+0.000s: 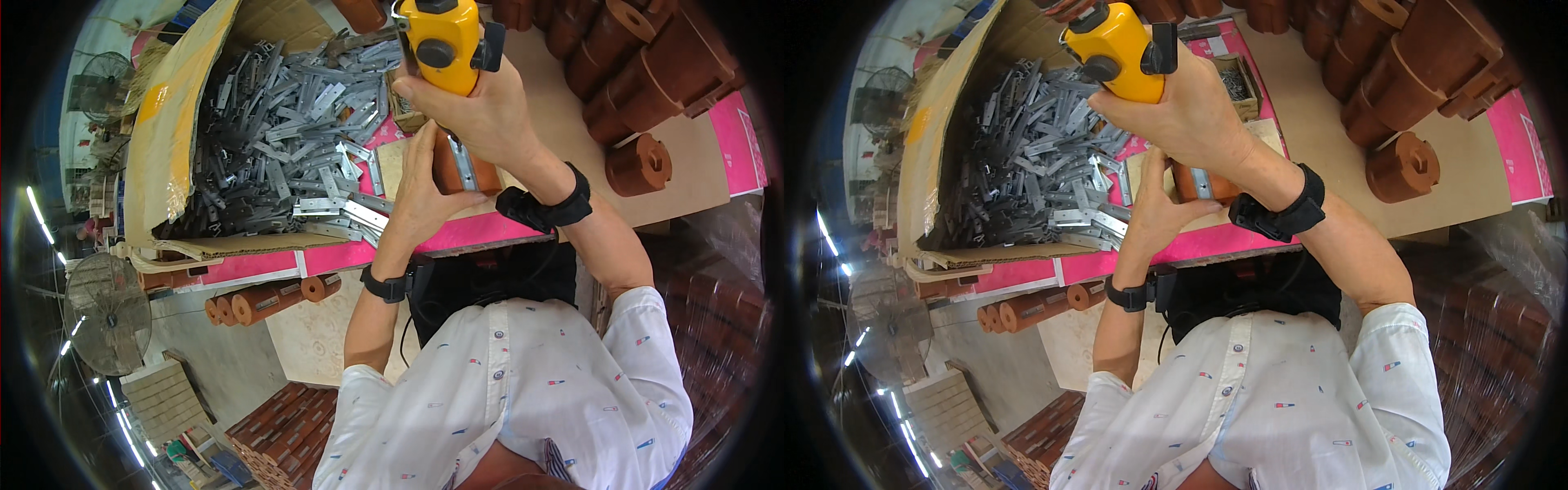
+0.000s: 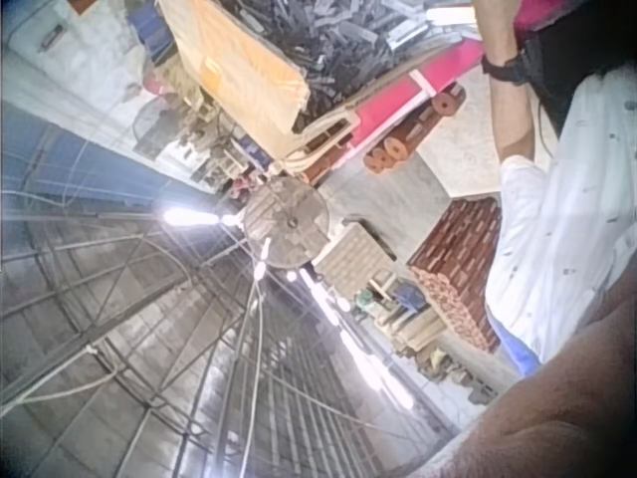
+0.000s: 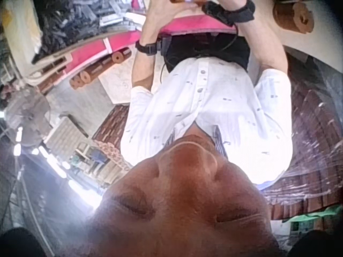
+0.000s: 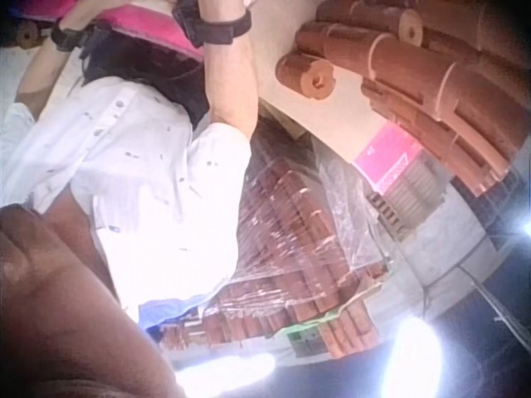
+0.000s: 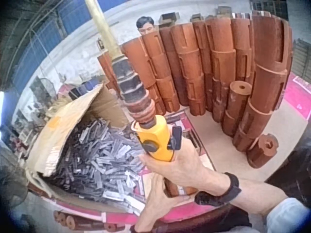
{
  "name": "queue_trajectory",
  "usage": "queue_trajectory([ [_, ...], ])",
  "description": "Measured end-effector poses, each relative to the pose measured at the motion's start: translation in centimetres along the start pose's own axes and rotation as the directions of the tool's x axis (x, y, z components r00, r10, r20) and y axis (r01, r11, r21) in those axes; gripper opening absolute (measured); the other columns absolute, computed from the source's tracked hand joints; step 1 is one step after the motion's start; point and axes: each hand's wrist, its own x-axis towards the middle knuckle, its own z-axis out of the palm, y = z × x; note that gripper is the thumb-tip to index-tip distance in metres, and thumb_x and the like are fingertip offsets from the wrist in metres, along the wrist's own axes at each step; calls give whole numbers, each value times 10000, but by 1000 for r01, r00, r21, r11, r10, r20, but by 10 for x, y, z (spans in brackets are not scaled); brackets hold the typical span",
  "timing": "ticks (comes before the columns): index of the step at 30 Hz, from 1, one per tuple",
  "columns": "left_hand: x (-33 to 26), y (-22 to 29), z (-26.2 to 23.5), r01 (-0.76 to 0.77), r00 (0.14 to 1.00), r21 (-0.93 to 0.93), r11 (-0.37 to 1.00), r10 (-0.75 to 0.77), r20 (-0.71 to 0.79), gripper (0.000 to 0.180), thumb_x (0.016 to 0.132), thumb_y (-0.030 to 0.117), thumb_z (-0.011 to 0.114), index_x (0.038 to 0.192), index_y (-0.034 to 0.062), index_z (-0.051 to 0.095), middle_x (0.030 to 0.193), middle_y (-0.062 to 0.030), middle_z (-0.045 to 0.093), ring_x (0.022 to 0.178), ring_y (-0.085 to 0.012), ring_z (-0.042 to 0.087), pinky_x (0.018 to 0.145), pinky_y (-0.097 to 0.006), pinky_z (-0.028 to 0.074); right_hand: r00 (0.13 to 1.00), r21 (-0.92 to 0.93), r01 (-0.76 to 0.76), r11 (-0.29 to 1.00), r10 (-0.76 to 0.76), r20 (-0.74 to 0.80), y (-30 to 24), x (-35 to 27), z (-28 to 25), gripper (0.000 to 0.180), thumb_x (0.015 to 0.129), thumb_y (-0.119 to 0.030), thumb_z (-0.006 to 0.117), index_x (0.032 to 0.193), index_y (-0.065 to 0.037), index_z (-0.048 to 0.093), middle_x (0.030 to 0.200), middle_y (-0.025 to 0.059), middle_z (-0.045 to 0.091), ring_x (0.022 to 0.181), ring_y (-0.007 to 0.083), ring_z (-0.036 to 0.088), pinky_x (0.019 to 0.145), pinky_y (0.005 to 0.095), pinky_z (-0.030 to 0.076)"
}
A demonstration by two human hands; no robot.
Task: Using a power screwdriver to attach metal brackets to wooden cylindrical components.
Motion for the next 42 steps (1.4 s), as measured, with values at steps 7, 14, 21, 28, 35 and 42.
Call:
queue_trajectory([
  [7,0,-4,1,1,1000,13,1000,-1,4,1118,601,250,878,1462,-3,211,1430,-215,315,1333,-360,335,1110,-421,298,999,-16,39,999,-39,-8,-1,-3,-1,336,794,-199,772,1021,-42,582,765,36,639,663,125,610,627,268,495],
  [14,0,-1,1,-34,999,72,997,36,-18,1112,606,250,876,1460,-4,212,1437,-214,310,1339,-367,328,1112,-424,297,1000,-73,-9,997,9,-5,-5,-3,-4,305,789,-186,771,989,-51,585,754,28,634,657,121,606,622,266,491],
  [21,-1,-3,-1,-52,999,16,998,52,-1,1046,620,210,862,1452,29,254,1439,-202,314,1345,-365,318,1120,-432,280,996,-52,88,995,-88,4,6,-7,3,347,770,-220,787,1008,-46,603,787,52,652,682,154,619,653,276,498],
  [28,-1,5,-2,-132,991,53,990,133,-8,1010,636,206,843,1454,50,272,1436,-202,320,1353,-367,307,1120,-431,280,998,138,-11,990,19,-54,-8,0,-4,299,784,-203,784,985,-45,629,796,10,647,698,95,600,656,257,497],
  [35,67,-22,-34,-17,982,108,994,37,-185,416,759,163,710,1141,15,639,1178,-201,590,1125,-341,564,949,-395,453,986,107,-13,994,30,-164,-22,0,-34,287,806,-204,780,973,-22,635,806,0,651,712,64,605,653,223,506],
  [42,133,-41,-19,-94,995,542,835,96,25,229,768,119,673,966,9,710,930,-207,684,908,-338,657,801,-399,508,984,11,-36,999,38,-174,-17,-7,-49,270,820,-212,764,959,-23,630,806,8,662,707,76,622,649,218,511],
])
